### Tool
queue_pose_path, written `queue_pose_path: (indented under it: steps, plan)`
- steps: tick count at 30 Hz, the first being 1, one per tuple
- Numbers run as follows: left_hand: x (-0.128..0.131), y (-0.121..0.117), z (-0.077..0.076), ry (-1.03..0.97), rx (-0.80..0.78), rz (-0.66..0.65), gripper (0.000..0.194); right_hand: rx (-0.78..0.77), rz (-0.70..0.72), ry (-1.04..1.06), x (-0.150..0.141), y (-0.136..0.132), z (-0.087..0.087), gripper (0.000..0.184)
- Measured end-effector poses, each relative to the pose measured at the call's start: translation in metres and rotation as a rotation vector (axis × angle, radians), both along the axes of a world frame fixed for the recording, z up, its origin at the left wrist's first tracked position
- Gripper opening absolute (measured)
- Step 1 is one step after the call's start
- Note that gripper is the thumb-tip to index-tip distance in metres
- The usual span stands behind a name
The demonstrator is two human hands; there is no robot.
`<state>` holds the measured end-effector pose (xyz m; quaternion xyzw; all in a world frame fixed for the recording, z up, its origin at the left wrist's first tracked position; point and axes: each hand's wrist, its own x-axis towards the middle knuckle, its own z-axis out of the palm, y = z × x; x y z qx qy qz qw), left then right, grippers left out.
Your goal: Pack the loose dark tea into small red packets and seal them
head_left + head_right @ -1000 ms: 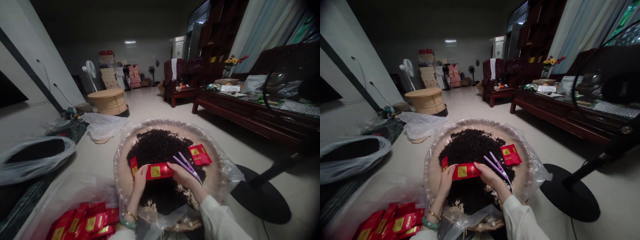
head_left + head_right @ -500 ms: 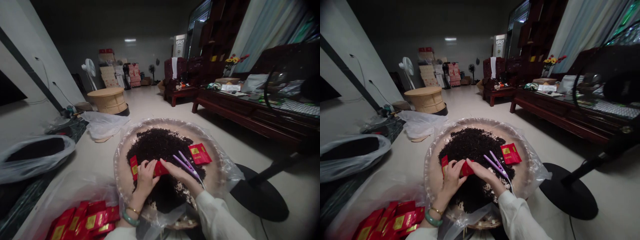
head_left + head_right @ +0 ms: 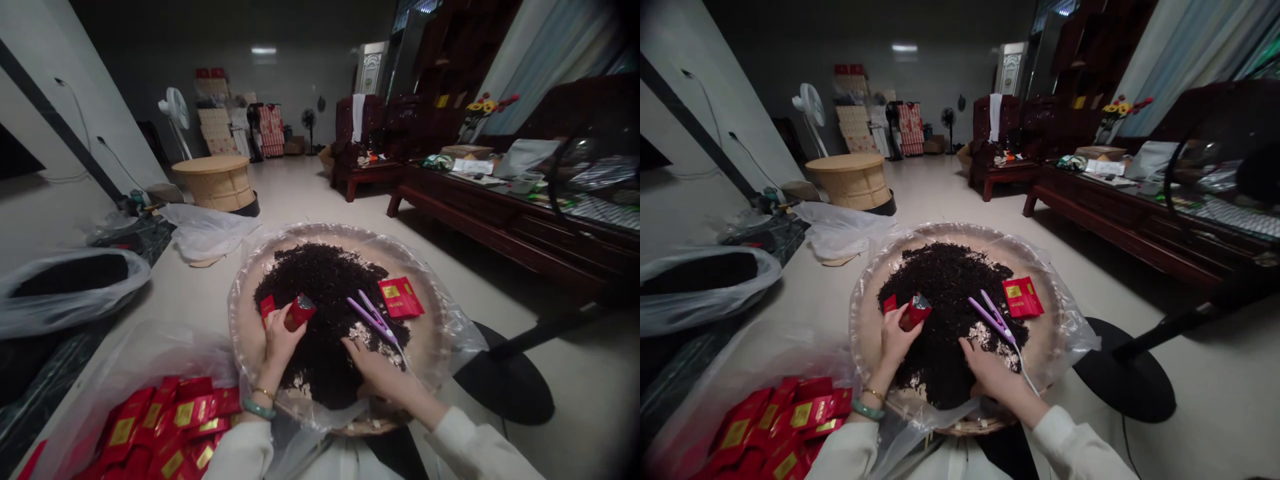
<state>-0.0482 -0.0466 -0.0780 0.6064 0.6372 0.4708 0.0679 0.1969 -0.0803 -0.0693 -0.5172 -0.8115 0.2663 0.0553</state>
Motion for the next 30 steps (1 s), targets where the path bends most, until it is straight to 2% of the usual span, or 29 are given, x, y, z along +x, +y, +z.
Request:
queue_pose_path:
  steps: [2, 4, 6, 9, 11, 13, 15, 17, 20, 22, 25, 30]
  plan:
    - [0.000, 0.001, -0.002, -0.011, 0.001, 0.011, 0.047, -0.013, 0.048, -0.130, -0.010, -0.012, -0.005, 0.109]
    - [0.000, 0.001, -0.003, -0.011, 0.006, 0.012, 0.048, -0.036, 0.089, -0.194, -0.026, -0.017, -0.005, 0.113]
    - [0.000, 0.000, -0.005, -0.011, 0.006, 0.009, 0.048, -0.053, 0.092, -0.179, -0.043, -0.015, -0.004, 0.109]
    - [-0.002, -0.002, -0.006, -0.023, -0.004, 0.029, 0.049, -0.041, 0.035, -0.055, -0.062, -0.005, -0.003, 0.092]
    - [-0.003, -0.003, -0.006, -0.036, -0.004, 0.052, 0.050, 0.021, -0.011, 0.044, -0.068, 0.002, -0.001, 0.086]
    - [-0.003, -0.004, -0.006, -0.055, -0.002, 0.072, 0.049, 0.149, 0.009, 0.095, -0.068, 0.007, 0.001, 0.087]
    - [-0.004, -0.004, -0.005, -0.075, 0.000, 0.093, 0.049, 0.301, 0.149, 0.077, -0.064, 0.009, 0.001, 0.092]
    - [-0.003, -0.003, -0.005, -0.097, 0.000, 0.114, 0.049, 0.410, 0.376, 0.036, -0.058, 0.010, -0.001, 0.094]
    - [-0.002, -0.002, -0.007, -0.133, -0.003, 0.115, 0.050, 0.470, 0.703, 0.007, -0.056, 0.012, -0.011, 0.079]
    - [-0.002, -0.001, -0.008, -0.150, -0.009, 0.101, 0.050, 0.509, 0.838, 0.003, -0.061, 0.015, -0.019, 0.064]
    - [-0.004, 0.000, -0.010, -0.155, -0.009, 0.101, 0.049, 0.594, 0.926, -0.005, -0.074, 0.021, -0.029, 0.049]
    - [-0.006, 0.001, -0.011, -0.137, -0.001, 0.125, 0.049, 0.705, 0.928, -0.058, -0.085, 0.034, -0.037, 0.036]
